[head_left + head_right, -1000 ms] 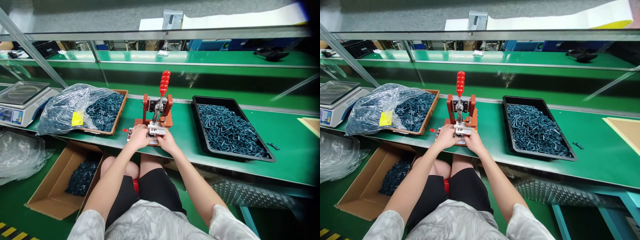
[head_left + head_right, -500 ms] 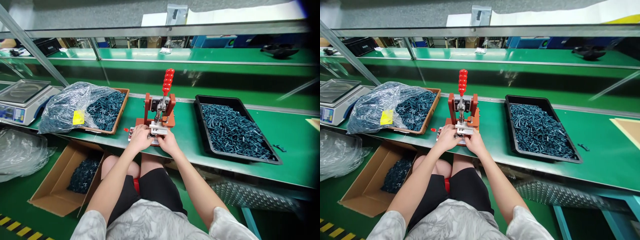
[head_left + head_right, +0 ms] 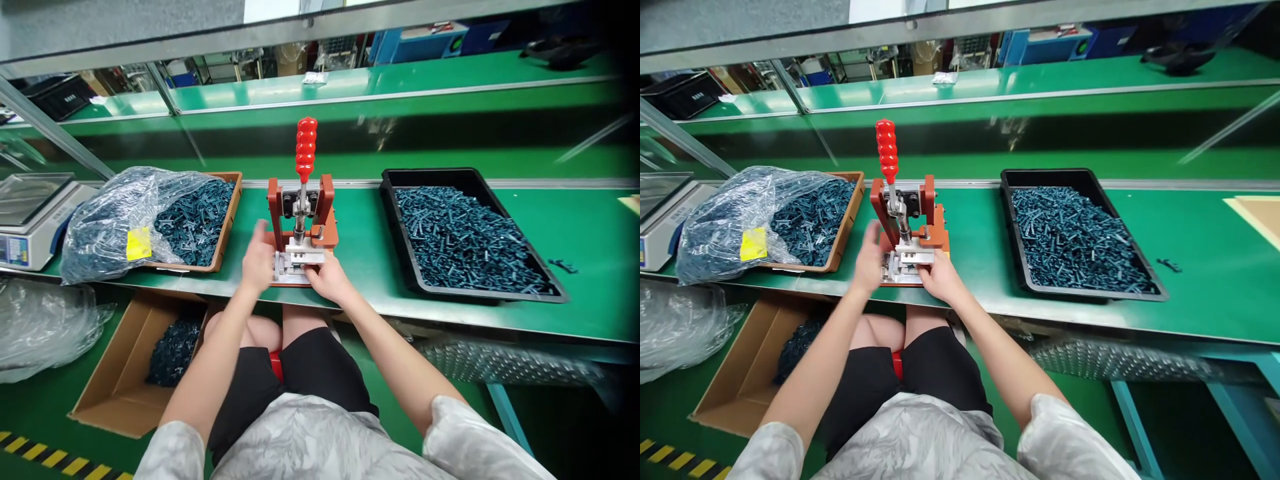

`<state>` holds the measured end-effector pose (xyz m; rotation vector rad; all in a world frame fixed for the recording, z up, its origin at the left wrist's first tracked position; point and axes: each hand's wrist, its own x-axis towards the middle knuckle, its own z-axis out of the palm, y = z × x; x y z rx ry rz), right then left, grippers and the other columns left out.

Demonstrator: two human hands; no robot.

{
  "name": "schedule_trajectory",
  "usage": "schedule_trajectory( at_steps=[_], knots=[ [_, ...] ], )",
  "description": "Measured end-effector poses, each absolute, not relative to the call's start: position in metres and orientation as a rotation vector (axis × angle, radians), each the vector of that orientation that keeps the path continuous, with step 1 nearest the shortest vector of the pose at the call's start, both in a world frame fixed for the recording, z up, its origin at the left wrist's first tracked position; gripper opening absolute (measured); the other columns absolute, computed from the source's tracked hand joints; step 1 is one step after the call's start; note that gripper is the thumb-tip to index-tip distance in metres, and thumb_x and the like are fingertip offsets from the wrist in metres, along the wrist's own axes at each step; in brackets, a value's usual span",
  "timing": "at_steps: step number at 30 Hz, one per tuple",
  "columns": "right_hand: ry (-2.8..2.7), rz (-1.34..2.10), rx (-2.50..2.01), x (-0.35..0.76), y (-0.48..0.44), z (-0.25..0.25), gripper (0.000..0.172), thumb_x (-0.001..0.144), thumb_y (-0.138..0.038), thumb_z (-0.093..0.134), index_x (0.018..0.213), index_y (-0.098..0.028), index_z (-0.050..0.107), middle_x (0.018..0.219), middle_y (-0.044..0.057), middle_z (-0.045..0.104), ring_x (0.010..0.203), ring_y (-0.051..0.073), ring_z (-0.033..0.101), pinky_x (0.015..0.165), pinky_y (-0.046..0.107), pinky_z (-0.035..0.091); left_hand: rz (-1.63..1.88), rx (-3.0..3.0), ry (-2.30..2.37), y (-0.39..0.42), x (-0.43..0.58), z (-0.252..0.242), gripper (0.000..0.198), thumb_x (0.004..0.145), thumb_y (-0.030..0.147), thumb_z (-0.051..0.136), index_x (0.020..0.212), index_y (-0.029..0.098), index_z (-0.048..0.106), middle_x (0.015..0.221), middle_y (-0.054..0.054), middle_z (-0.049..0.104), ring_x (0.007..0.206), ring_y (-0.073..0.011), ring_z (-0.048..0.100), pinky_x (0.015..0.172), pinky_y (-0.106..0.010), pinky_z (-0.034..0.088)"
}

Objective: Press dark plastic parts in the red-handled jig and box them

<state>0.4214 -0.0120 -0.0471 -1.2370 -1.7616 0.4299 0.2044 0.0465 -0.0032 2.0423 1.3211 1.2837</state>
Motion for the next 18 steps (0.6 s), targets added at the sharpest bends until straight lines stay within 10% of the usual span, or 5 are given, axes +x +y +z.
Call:
schedule_trajectory(
  at_steps=[9, 18],
  knots=[
    [-1.627, 0.769, -1.421, 0.432, -0.005, -0.041, 0.022, 0.083, -0.017, 0.056, 0.096, -0.019, 0.073, 0.097, 0.007, 0.076, 0.092, 0.026, 0.07, 0.084, 0.035, 0.057, 0.893, 2.23, 1.412, 0.031, 0.221, -0.008, 0.079, 0.101, 0.069, 0.018, 0.153, 0.016, 0.046, 0.133, -0.016, 0.069, 0.125, -0.033, 0.064, 0.104, -0.047, 0.05],
    [-1.605, 0.973, -1.395, 0.438, 0.004, -0.039, 0.021, 0.081, -0.017, 0.065, 0.099, -0.018, 0.076, 0.104, 0.005, 0.079, 0.098, 0.026, 0.073, 0.087, 0.034, 0.056, 1.64, 1.801, 1.075, 0.055, 0.232, 0.054, 0.054, 0.101, 0.062, 0.044, 0.14, 0.026, 0.054, 0.148, -0.011, 0.057, 0.143, -0.0259, 0.052, 0.122, -0.044, 0.039]
  ],
)
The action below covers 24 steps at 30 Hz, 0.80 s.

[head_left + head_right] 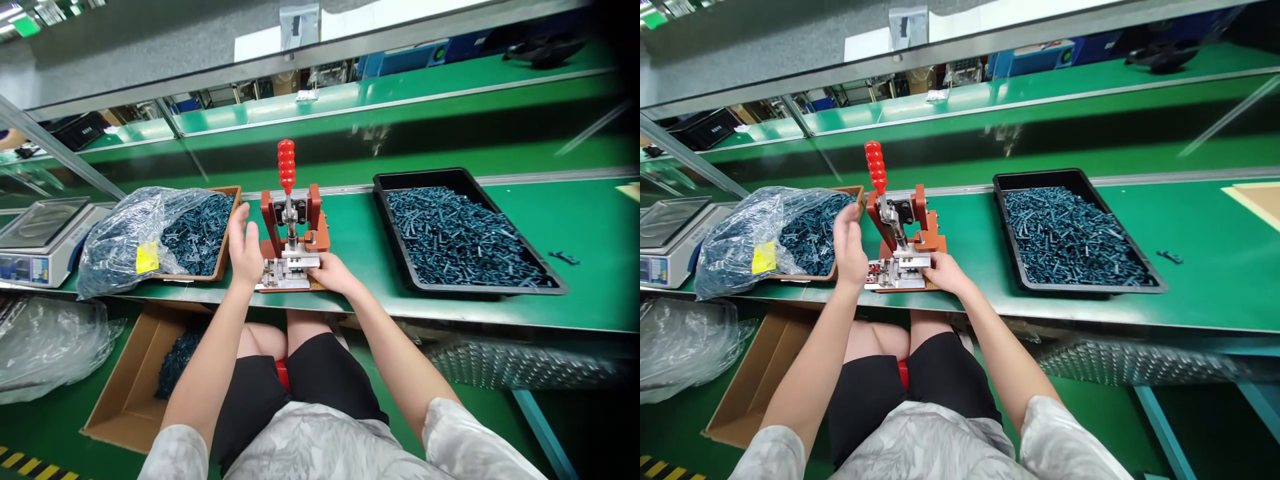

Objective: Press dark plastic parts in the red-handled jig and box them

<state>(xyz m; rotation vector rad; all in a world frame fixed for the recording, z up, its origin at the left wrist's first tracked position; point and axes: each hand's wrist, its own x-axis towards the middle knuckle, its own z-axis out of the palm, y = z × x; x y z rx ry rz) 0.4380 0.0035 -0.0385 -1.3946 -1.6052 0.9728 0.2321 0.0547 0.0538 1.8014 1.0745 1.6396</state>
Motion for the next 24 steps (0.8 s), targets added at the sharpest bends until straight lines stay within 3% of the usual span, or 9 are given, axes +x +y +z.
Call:
schedule_trajectory(
  at_steps=[4, 7, 9, 11, 19, 24],
  knots=[
    [-1.594, 0.965, -1.365, 0.437, 0.004, -0.043, 0.024, 0.081, -0.017, 0.064, 0.102, -0.019, 0.076, 0.105, 0.005, 0.079, 0.098, 0.025, 0.073, 0.09, 0.035, 0.056, 1.684, 1.904, 0.662, 0.045, 0.266, 0.124, 0.053, 0.099, 0.06, 0.053, 0.144, 0.033, 0.048, 0.147, -0.007, 0.055, 0.139, -0.0274, 0.055, 0.118, -0.047, 0.045],
    [-1.581, 0.977, -1.327, 0.437, 0.003, -0.042, 0.026, 0.079, -0.016, 0.062, 0.101, -0.019, 0.076, 0.104, 0.005, 0.078, 0.098, 0.025, 0.072, 0.09, 0.035, 0.055, 1.601, 1.92, 0.479, 0.022, 0.29, 0.149, 0.047, 0.1, 0.055, 0.054, 0.141, 0.032, 0.049, 0.125, -0.006, 0.063, 0.116, -0.0227, 0.067, 0.104, -0.042, 0.053],
    [-1.577, 0.984, -1.298, 0.436, 0.001, -0.039, 0.027, 0.076, -0.015, 0.062, 0.099, -0.018, 0.076, 0.098, 0.004, 0.078, 0.097, 0.025, 0.071, 0.089, 0.034, 0.055, 1.612, 1.909, 0.407, 0.007, 0.297, 0.146, 0.038, 0.102, 0.05, 0.052, 0.134, 0.029, 0.054, 0.104, -0.004, 0.064, 0.099, -0.019, 0.067, 0.095, -0.038, 0.056],
    [-1.571, 0.992, -1.286, 0.436, -0.001, -0.036, 0.028, 0.074, -0.014, 0.062, 0.097, -0.017, 0.076, 0.09, 0.003, 0.077, 0.094, 0.025, 0.071, 0.087, 0.033, 0.055, 1.67, 1.889, 0.386, -0.002, 0.298, 0.134, 0.031, 0.103, 0.048, 0.051, 0.124, 0.027, 0.057, 0.095, -0.003, 0.061, 0.093, -0.0179, 0.064, 0.091, -0.037, 0.055],
    [-1.614, 0.921, -1.316, 0.436, -0.004, -0.033, 0.024, 0.073, -0.009, 0.055, 0.088, -0.017, 0.072, 0.086, 0.003, 0.076, 0.093, 0.025, 0.069, 0.087, 0.032, 0.052, 1.793, 1.859, 0.461, -0.003, 0.301, 0.107, 0.031, 0.099, 0.051, 0.057, 0.118, 0.027, 0.053, 0.103, -0.003, 0.055, 0.1, -0.0189, 0.06, 0.097, -0.04, 0.052],
    [-1.641, 0.896, -1.284, 0.435, -0.004, -0.033, 0.024, 0.079, -0.008, 0.055, 0.091, -0.018, 0.073, 0.093, 0.004, 0.078, 0.099, 0.025, 0.071, 0.091, 0.031, 0.053, 1.82, 1.824, 0.526, -0.001, 0.307, 0.117, 0.027, 0.098, 0.051, 0.06, 0.107, 0.026, 0.055, 0.095, -0.001, 0.054, 0.091, -0.0166, 0.061, 0.092, -0.037, 0.053]
  ],
)
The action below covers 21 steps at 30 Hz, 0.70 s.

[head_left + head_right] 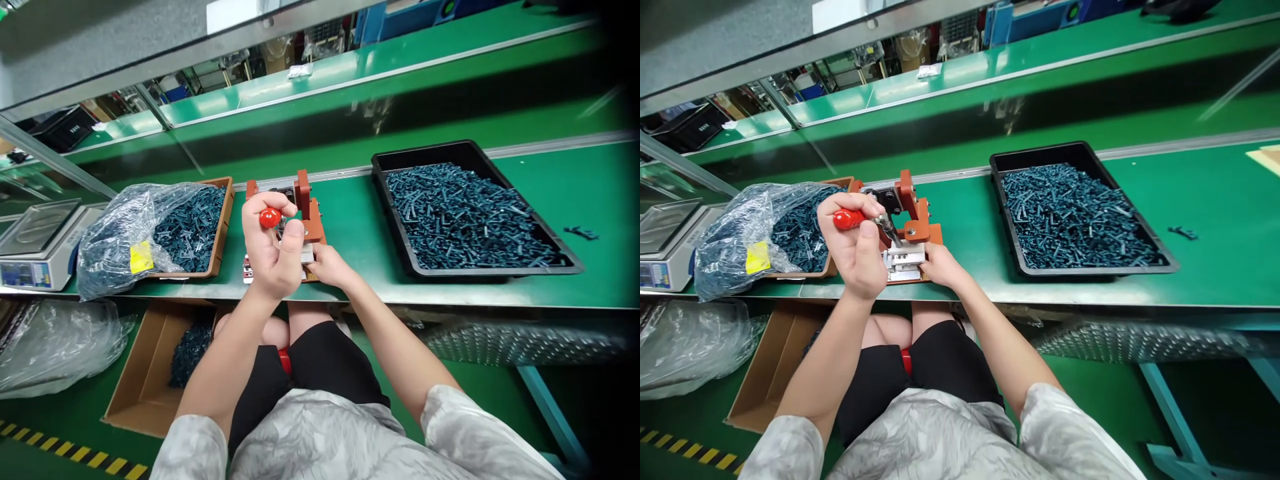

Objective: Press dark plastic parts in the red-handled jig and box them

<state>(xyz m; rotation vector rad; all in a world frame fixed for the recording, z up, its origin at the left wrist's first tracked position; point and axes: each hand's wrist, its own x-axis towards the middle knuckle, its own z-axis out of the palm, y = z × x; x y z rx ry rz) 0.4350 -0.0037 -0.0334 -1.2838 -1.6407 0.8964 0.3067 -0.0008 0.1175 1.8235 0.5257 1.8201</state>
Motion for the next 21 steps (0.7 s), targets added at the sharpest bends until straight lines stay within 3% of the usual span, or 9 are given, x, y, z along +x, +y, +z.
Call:
schedule_trajectory(
  at_steps=[5, 13, 16, 19, 21],
  knots=[
    [-1.617, 0.894, -1.244, 0.435, -0.002, -0.036, 0.039, 0.079, -0.004, 0.055, 0.108, -0.02, 0.076, 0.112, 0.004, 0.078, 0.11, 0.027, 0.071, 0.1, 0.035, 0.052, 1.757, 1.779, 0.573, 0.0, 0.309, 0.128, 0.03, 0.101, 0.052, 0.053, 0.088, 0.025, 0.053, 0.08, 0.0, 0.048, 0.075, -0.0149, 0.058, 0.078, -0.033, 0.052],
    [-1.654, 0.902, -1.256, 0.435, -0.004, -0.031, 0.044, 0.079, 0.001, 0.054, 0.108, -0.021, 0.077, 0.116, 0.003, 0.078, 0.11, 0.027, 0.072, 0.098, 0.034, 0.054, 1.819, 1.794, 0.669, -0.008, 0.311, 0.115, 0.037, 0.101, 0.062, 0.045, 0.105, 0.026, 0.054, 0.093, -0.002, 0.054, 0.095, -0.0187, 0.062, 0.089, -0.036, 0.051],
    [-1.662, 0.879, -1.217, 0.435, -0.004, -0.031, 0.047, 0.081, 0.0, 0.054, 0.116, -0.022, 0.076, 0.122, 0.004, 0.076, 0.117, 0.027, 0.07, 0.102, 0.034, 0.052, 1.837, 1.775, 0.622, 0.0, 0.312, 0.127, 0.035, 0.1, 0.058, 0.052, 0.092, 0.024, 0.056, 0.081, 0.0, 0.052, 0.077, -0.0152, 0.059, 0.079, -0.034, 0.05],
    [-1.653, 0.873, -1.226, 0.435, -0.002, -0.035, 0.051, 0.082, 0.0, 0.054, 0.123, -0.022, 0.074, 0.122, 0.004, 0.076, 0.118, 0.027, 0.069, 0.101, 0.033, 0.052, 1.75, 1.779, 0.568, 0.009, 0.312, 0.143, 0.041, 0.099, 0.05, 0.06, 0.07, 0.022, 0.05, 0.062, 0.004, 0.042, 0.055, -0.0113, 0.045, 0.067, -0.032, 0.045],
    [-1.641, 0.871, -1.257, 0.435, -0.001, -0.038, 0.051, 0.082, -0.001, 0.054, 0.123, -0.023, 0.074, 0.12, 0.004, 0.077, 0.116, 0.027, 0.07, 0.098, 0.032, 0.053, 1.72, 1.775, 0.538, 0.011, 0.311, 0.147, 0.043, 0.099, 0.046, 0.061, 0.067, 0.022, 0.047, 0.058, 0.004, 0.038, 0.051, -0.0107, 0.039, 0.063, -0.032, 0.041]
  ],
)
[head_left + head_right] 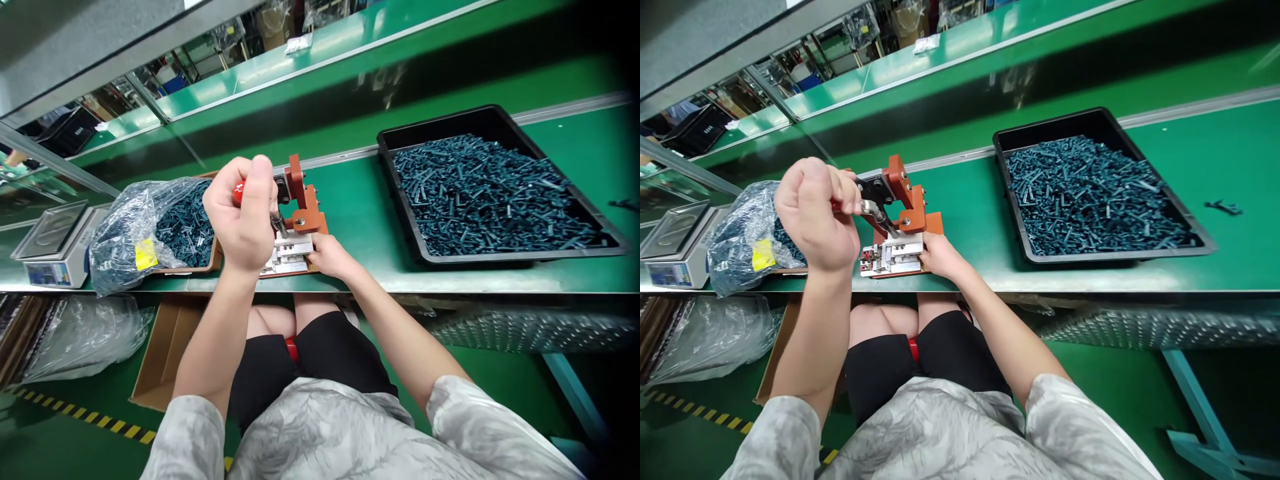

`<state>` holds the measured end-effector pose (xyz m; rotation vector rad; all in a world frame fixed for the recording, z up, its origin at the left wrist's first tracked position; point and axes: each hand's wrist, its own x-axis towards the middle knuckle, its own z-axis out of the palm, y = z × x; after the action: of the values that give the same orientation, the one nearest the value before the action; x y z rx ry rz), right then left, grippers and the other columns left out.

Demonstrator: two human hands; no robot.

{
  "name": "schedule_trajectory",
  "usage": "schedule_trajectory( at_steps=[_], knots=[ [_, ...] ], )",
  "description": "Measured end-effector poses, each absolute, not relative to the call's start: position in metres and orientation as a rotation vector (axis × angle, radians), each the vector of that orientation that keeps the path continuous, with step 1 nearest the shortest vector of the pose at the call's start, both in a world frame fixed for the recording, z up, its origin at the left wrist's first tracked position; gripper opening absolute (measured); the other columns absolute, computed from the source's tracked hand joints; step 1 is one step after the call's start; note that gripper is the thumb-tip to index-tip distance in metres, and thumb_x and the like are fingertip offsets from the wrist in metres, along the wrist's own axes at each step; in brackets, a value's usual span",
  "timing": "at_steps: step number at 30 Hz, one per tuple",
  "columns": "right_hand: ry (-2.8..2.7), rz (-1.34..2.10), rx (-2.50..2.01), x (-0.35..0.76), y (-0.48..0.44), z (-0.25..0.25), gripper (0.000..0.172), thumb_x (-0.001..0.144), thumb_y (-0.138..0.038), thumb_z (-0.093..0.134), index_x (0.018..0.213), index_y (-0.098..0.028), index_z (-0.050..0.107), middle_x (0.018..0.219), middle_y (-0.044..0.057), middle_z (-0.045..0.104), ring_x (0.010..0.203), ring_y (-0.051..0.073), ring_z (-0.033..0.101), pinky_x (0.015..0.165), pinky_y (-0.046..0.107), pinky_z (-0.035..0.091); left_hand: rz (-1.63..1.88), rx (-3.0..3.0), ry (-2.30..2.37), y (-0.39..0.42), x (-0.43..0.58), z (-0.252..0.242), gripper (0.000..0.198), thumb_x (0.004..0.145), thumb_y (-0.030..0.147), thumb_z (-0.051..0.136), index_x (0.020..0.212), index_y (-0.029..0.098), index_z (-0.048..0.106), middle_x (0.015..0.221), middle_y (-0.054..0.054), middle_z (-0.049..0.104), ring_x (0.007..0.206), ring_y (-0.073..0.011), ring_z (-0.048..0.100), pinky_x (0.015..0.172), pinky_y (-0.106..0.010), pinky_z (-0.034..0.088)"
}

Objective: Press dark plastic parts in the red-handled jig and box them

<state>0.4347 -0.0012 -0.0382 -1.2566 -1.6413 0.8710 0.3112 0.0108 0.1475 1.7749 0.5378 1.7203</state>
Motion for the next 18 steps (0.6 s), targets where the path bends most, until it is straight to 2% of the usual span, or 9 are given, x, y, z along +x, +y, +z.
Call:
schedule_trajectory(
  at_steps=[4, 8, 12, 14, 18],
  knots=[
    [-1.637, 0.905, -1.316, 0.435, 0.0, -0.039, 0.049, 0.077, 0.0, 0.056, 0.116, -0.022, 0.076, 0.115, 0.005, 0.078, 0.11, 0.028, 0.071, 0.091, 0.031, 0.055, 1.822, 1.755, 0.478, 0.004, 0.311, 0.135, 0.028, 0.098, 0.042, 0.064, 0.081, 0.024, 0.051, 0.068, 0.004, 0.044, 0.061, -0.0122, 0.046, 0.07, -0.032, 0.044],
    [-1.654, 0.893, -1.294, 0.436, -0.001, -0.036, 0.047, 0.074, 0.002, 0.054, 0.107, -0.022, 0.078, 0.112, 0.003, 0.079, 0.11, 0.028, 0.072, 0.092, 0.032, 0.055, 1.891, 1.761, 0.516, -0.002, 0.315, 0.12, 0.025, 0.097, 0.045, 0.063, 0.088, 0.025, 0.05, 0.077, 0.003, 0.045, 0.071, -0.0136, 0.052, 0.077, -0.033, 0.047],
    [-1.647, 0.896, -1.287, 0.437, 0.0, -0.035, 0.04, 0.075, -0.002, 0.056, 0.104, -0.021, 0.078, 0.108, 0.004, 0.079, 0.106, 0.028, 0.072, 0.092, 0.034, 0.055, 1.946, 1.752, 0.454, 0.004, 0.318, 0.118, 0.028, 0.098, 0.049, 0.059, 0.086, 0.025, 0.051, 0.074, 0.002, 0.046, 0.067, -0.0136, 0.052, 0.073, -0.033, 0.047],
    [-1.65, 0.914, -1.263, 0.438, 0.0, -0.036, 0.039, 0.077, -0.004, 0.056, 0.105, -0.021, 0.078, 0.109, 0.005, 0.079, 0.105, 0.027, 0.072, 0.092, 0.034, 0.055, 1.952, 1.811, 0.385, 0.009, 0.314, 0.119, 0.032, 0.099, 0.053, 0.056, 0.086, 0.025, 0.053, 0.07, 0.003, 0.046, 0.064, -0.0134, 0.052, 0.076, -0.035, 0.049],
    [-1.66, 0.908, -1.246, 0.438, -0.001, -0.037, 0.034, 0.079, -0.006, 0.054, 0.101, -0.02, 0.076, 0.105, 0.004, 0.079, 0.1, 0.026, 0.072, 0.089, 0.032, 0.054, 1.821, 1.989, 0.246, 0.028, 0.301, 0.132, 0.033, 0.101, 0.053, 0.053, 0.085, 0.024, 0.055, 0.062, 0.005, 0.046, 0.053, -0.0097, 0.048, 0.079, -0.034, 0.052]
  ],
)
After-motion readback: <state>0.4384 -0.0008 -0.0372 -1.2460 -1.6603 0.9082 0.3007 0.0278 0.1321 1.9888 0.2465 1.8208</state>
